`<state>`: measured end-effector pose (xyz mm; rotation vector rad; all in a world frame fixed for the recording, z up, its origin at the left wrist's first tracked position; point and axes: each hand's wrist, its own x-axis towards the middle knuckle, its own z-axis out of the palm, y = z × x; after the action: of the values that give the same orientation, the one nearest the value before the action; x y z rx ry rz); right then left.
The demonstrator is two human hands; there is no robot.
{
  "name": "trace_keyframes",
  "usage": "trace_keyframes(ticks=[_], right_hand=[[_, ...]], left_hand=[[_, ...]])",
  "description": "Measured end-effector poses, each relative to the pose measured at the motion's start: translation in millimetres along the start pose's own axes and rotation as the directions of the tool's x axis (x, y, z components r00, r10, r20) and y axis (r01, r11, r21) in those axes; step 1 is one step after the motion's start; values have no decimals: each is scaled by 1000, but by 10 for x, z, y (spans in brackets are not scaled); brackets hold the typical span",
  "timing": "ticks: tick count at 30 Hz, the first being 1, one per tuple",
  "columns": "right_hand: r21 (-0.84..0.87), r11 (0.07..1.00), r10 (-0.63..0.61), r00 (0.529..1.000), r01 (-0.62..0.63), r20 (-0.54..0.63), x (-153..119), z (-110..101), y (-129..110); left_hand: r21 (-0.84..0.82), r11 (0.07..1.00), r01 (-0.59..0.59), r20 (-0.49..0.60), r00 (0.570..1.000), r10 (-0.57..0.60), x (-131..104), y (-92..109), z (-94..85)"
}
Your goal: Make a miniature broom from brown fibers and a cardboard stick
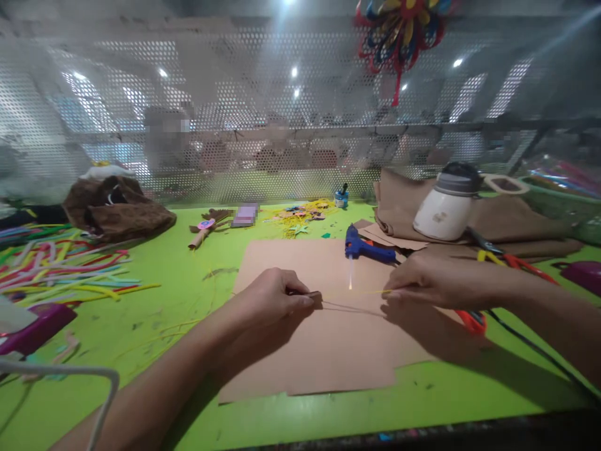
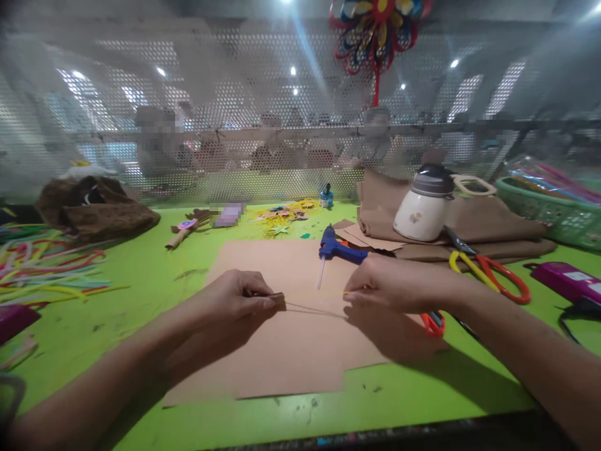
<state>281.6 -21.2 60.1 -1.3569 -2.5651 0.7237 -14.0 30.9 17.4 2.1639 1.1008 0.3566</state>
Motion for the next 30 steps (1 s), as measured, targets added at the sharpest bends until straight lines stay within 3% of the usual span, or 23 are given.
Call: trace_keyframes(ticks=[4, 7, 11, 14, 17, 22, 27, 30], right_hand=[[50, 999, 16, 996, -11, -87, -173, 40, 68], [-98, 994, 22, 975, -44, -222, -127, 2, 134], [-358, 927, -16, 941, -113, -338, 274, -63, 270], [-452, 864, 37, 924, -221, -382, 615, 7, 430], [-448, 843, 96, 904, -296, -417, 804, 171, 591], [-408, 849, 96, 858, -335, -504, 847, 317, 743], [-343, 877, 79, 805, -337, -588, 789, 174, 751], [-214, 933, 57, 704, -290, -708, 686, 40, 708]], left_hand=[[0, 1000, 0, -32, 999, 0, -22, 0, 13], [-42, 999, 8, -29, 1000, -10, -12, 56, 32], [-51, 998, 28, -28, 999, -29, 19, 101, 69], [47, 999, -19, -83, 996, 23, 24, 82, 83], [134, 989, -66, -119, 989, 83, 1, 76, 79], [133, 987, -94, -117, 987, 110, -57, 131, 94], [191, 977, -97, -167, 977, 130, -73, 143, 151], [196, 975, -102, -168, 976, 135, -56, 127, 147]])
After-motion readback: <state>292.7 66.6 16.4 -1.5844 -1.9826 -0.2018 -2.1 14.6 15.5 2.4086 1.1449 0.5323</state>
